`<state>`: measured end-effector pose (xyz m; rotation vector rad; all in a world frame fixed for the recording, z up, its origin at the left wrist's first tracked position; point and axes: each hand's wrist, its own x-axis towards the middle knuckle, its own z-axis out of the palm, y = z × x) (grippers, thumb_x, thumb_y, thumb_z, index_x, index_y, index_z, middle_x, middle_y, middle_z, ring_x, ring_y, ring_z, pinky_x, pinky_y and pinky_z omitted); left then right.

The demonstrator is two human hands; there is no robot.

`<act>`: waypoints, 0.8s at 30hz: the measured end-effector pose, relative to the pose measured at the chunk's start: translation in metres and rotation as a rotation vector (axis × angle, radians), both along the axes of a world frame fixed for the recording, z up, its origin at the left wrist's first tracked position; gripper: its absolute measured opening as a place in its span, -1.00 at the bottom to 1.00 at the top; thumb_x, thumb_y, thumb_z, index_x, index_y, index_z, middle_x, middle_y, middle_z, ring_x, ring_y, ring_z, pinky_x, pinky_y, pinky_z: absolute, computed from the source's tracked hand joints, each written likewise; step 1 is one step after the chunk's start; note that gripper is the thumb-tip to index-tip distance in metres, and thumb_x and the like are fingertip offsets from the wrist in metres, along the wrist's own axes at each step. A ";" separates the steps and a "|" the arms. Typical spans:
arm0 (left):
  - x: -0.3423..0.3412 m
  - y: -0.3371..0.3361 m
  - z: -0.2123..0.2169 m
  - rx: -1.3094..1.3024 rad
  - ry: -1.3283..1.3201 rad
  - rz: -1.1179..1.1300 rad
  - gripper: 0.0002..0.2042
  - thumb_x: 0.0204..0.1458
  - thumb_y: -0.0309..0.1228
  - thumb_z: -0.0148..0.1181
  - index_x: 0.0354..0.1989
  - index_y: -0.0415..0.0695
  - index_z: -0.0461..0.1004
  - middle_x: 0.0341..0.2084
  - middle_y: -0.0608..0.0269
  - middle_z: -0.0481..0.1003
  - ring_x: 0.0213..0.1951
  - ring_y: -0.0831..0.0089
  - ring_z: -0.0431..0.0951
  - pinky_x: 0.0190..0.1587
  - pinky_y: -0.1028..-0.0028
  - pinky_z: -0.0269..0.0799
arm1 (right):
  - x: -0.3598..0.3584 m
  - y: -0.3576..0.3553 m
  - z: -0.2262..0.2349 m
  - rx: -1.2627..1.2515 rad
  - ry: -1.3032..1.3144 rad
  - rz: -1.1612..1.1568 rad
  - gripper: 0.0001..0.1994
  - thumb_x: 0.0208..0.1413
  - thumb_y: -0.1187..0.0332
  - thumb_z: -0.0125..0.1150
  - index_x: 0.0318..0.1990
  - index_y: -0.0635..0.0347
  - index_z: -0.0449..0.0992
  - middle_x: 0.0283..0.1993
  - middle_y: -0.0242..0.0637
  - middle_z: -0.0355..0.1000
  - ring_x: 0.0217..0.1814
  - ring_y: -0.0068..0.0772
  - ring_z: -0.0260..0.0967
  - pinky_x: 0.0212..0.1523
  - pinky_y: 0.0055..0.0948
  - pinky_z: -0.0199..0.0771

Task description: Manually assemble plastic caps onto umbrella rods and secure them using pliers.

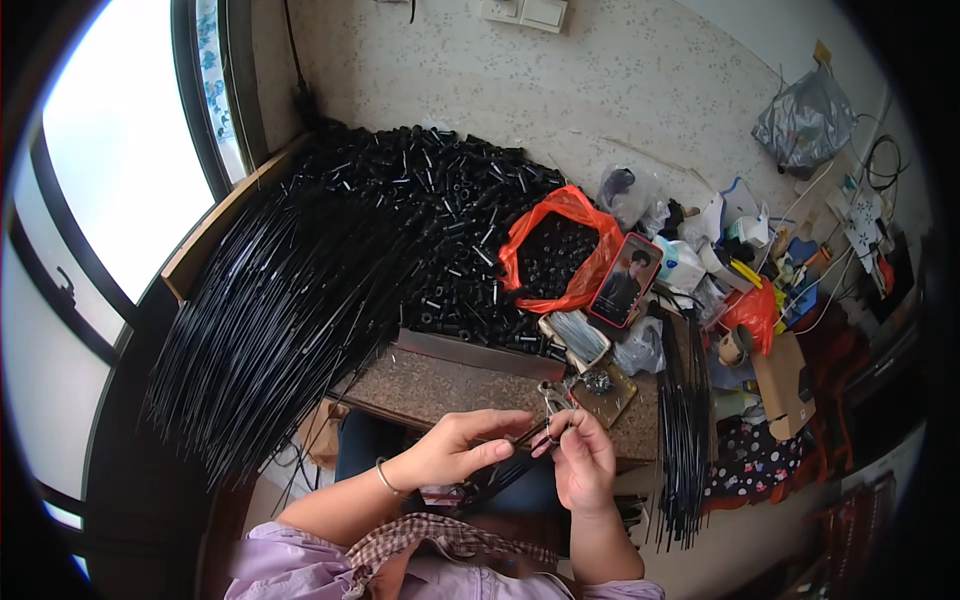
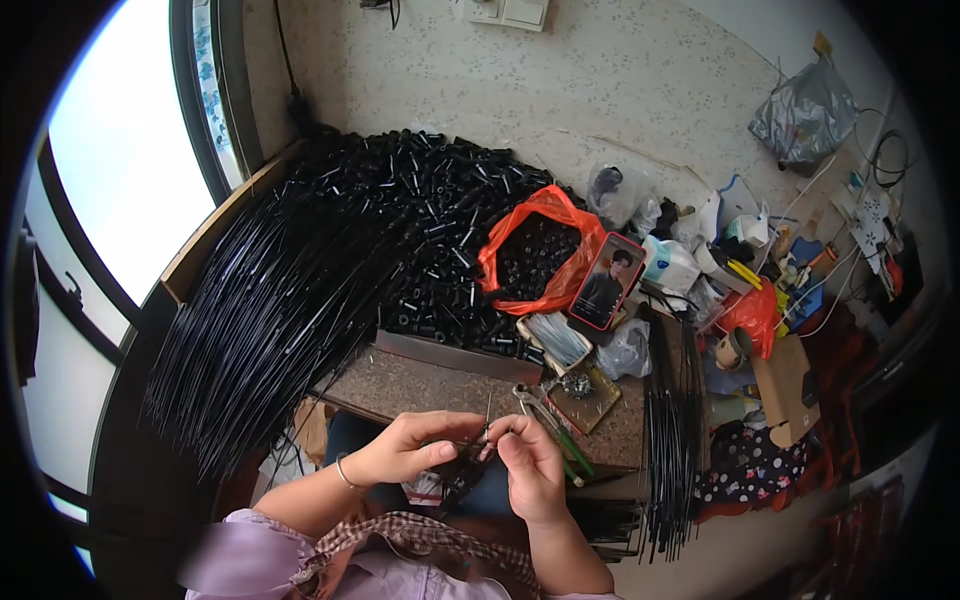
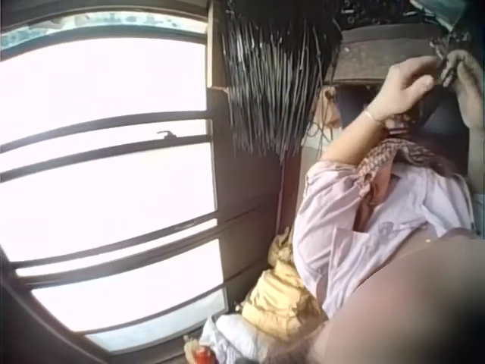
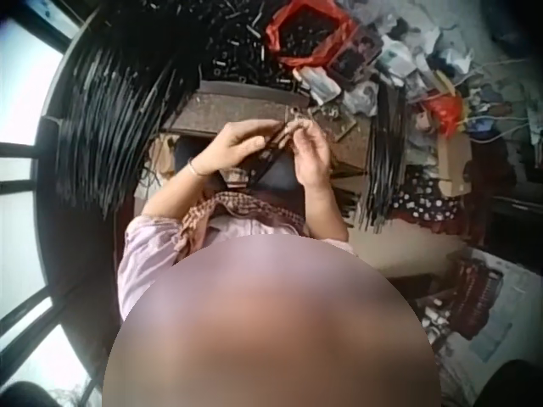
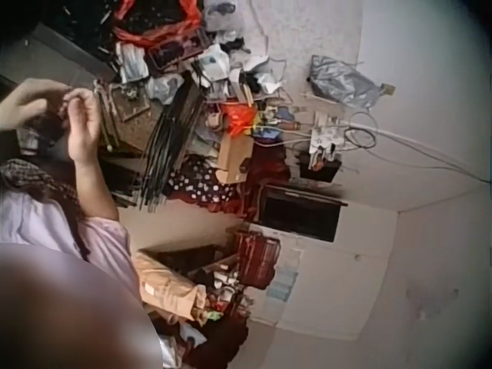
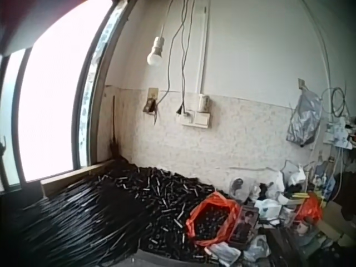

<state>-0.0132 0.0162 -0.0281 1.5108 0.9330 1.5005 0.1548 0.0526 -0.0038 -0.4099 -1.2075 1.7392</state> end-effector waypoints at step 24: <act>-0.021 0.229 -0.027 0.025 0.649 0.376 -0.78 -0.10 -0.34 0.22 -0.32 -0.22 0.52 -0.47 0.08 0.51 -0.44 0.29 0.54 -0.35 0.44 0.44 | 0.022 0.080 -0.031 -0.273 0.239 -0.181 -0.84 -0.01 0.47 0.20 -0.26 0.33 0.46 -0.28 -0.26 0.45 -0.24 -0.46 0.39 -0.14 -0.51 0.39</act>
